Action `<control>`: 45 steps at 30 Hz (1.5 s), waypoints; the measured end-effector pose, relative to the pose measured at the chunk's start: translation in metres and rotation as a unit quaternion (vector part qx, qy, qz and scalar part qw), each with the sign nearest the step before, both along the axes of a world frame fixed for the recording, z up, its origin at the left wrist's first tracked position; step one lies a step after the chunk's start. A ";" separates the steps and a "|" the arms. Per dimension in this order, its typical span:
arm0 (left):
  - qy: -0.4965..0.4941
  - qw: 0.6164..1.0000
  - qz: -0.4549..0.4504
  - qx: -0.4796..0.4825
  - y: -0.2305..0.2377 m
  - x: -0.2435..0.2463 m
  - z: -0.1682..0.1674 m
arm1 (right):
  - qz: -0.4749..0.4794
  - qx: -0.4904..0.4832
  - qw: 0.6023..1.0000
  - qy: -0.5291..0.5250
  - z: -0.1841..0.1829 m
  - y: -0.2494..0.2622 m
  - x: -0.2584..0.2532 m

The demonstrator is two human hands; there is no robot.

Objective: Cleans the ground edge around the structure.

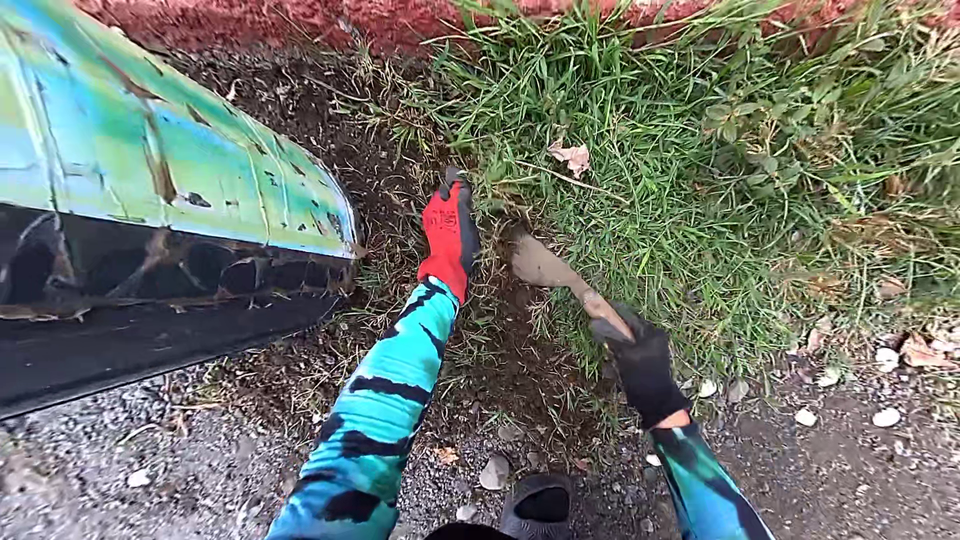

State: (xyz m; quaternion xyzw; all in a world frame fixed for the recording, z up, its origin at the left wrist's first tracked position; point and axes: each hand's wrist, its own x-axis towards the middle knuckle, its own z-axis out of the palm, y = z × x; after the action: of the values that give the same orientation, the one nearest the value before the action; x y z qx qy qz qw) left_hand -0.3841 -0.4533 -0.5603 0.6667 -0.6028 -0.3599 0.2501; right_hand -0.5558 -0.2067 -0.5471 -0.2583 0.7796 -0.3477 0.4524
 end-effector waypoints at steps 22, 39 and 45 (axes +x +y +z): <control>-0.151 0.982 -0.099 0.058 0.059 0.023 0.051 | 0.171 -0.004 0.942 0.288 0.131 0.072 -0.092; -0.301 0.932 -0.201 0.028 0.044 0.011 0.058 | 0.266 0.033 0.838 0.475 0.154 0.103 -0.106; -0.419 0.887 -0.196 -0.008 0.007 -0.025 0.010 | 0.264 0.069 0.834 0.479 0.161 0.094 -0.094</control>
State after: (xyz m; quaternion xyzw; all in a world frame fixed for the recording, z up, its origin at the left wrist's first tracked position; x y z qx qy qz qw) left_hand -0.4095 -0.4462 -0.5505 0.6219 -0.7727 -0.0837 -0.0955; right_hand -0.6499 -0.1127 -0.3863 -0.5567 0.8229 0.0071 0.1132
